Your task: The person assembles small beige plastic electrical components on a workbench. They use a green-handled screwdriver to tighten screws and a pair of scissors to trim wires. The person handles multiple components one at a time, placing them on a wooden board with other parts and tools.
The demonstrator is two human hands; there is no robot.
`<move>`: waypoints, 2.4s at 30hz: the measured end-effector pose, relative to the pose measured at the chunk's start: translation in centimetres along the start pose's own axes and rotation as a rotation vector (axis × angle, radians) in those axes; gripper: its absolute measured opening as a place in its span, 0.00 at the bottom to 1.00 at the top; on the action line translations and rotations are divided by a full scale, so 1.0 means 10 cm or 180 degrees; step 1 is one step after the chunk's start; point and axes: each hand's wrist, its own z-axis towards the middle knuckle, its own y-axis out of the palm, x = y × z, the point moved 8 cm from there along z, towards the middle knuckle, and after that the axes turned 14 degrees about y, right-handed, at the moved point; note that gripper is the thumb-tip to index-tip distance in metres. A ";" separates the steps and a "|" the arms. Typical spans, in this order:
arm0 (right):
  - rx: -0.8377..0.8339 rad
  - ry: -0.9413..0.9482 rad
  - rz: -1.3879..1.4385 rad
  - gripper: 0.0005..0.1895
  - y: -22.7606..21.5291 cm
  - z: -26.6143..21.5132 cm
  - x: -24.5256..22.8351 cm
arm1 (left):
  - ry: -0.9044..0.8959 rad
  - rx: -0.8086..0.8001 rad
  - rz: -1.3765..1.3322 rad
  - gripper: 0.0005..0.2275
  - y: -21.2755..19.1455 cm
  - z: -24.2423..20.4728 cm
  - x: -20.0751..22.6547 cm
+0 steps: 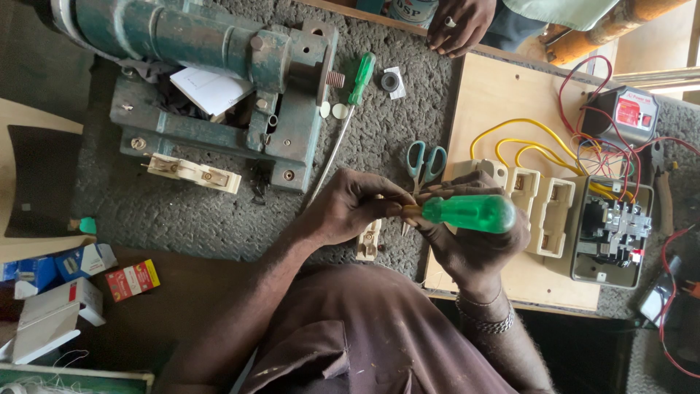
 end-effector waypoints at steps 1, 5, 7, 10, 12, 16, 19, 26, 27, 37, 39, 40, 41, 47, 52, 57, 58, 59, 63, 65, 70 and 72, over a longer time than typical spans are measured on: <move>0.0163 -0.0310 -0.0054 0.30 -0.02 -0.02 -0.08 | -0.0008 -0.0011 -0.0006 0.08 0.00 0.00 0.00; 0.0454 -0.0672 -0.0236 0.34 -0.01 -0.06 -0.16 | 0.0086 -0.0093 0.0019 0.07 -0.02 0.00 0.03; 0.0431 -0.0468 -0.0490 0.31 0.01 -0.05 -0.13 | 0.0049 -0.0151 0.0066 0.07 -0.03 -0.01 0.02; 0.0345 -0.0312 -0.0850 0.29 0.05 -0.05 -0.13 | -0.0097 -0.0181 0.0037 0.08 -0.07 -0.04 -0.04; 0.0219 -0.0291 -0.0697 0.27 0.07 -0.04 -0.16 | -0.0064 -0.0231 0.0060 0.08 -0.08 -0.06 -0.05; 0.0215 -0.0435 -0.0644 0.27 0.12 0.01 -0.27 | 0.0103 -0.0289 0.0279 0.09 -0.10 -0.07 -0.03; 0.0109 -0.0274 -0.0685 0.25 0.18 0.08 -0.31 | -0.0022 -0.0238 0.0146 0.09 -0.11 -0.08 -0.04; 0.0167 -0.0103 -0.0979 0.18 0.16 0.14 -0.32 | 0.0029 -0.0320 0.0009 0.11 -0.09 -0.04 0.07; 0.0230 -0.0001 -0.0972 0.17 0.14 0.14 -0.26 | -0.0021 -0.0321 0.0110 0.11 -0.09 -0.02 0.07; 0.0003 -0.0305 -0.0634 0.44 0.08 -0.17 0.15 | -0.0099 -0.0320 0.0141 0.10 -0.05 0.00 0.03; 0.0180 -0.0865 -0.1169 0.45 0.08 -0.18 -0.03 | -0.0114 -0.0185 0.0223 0.08 -0.08 -0.01 0.01; 0.0052 -0.0607 -0.1102 0.36 0.09 -0.10 -0.05 | -0.0123 -0.0115 0.0264 0.08 -0.09 -0.02 0.00; -0.0080 -0.0353 -0.1034 0.27 0.12 -0.02 -0.07 | -0.0070 -0.0052 0.0282 0.07 -0.09 -0.03 0.00; -0.0444 0.0098 -0.0628 0.23 0.26 0.26 -0.80 | 0.0230 0.0084 0.0163 0.07 -0.04 -0.07 0.00; -0.0365 -0.0001 0.0509 0.16 0.28 0.18 -0.94 | 0.0341 0.0083 0.0318 0.07 -0.03 -0.16 -0.07; -0.0013 -0.0219 0.1075 0.09 0.25 0.18 -0.82 | -0.0133 0.0614 0.0828 0.34 -0.26 -0.33 -0.09; 0.0041 -0.0253 0.1088 0.09 0.28 0.18 -0.83 | -0.0119 0.0612 0.0913 0.37 -0.25 -0.37 -0.09; 0.0022 -0.0314 0.1047 0.09 0.30 0.20 -0.86 | -0.0443 0.0580 0.0975 0.38 -0.23 -0.44 -0.16; 0.0167 -0.0260 0.0917 0.09 0.40 0.24 -0.97 | -0.0977 0.0417 0.1187 0.38 -0.15 -0.57 -0.37; -0.0241 -0.0227 0.1240 0.09 0.44 0.33 -0.94 | -0.0896 0.0368 0.1218 0.38 -0.15 -0.56 -0.41; -0.2031 -0.0208 0.2300 0.12 0.44 0.59 -0.69 | -0.0977 0.0283 0.1226 0.38 -0.17 -0.58 -0.42; -0.2705 -0.0044 0.2486 0.13 0.48 0.64 -0.57 | -0.0895 0.0335 0.1135 0.38 -0.16 -0.56 -0.42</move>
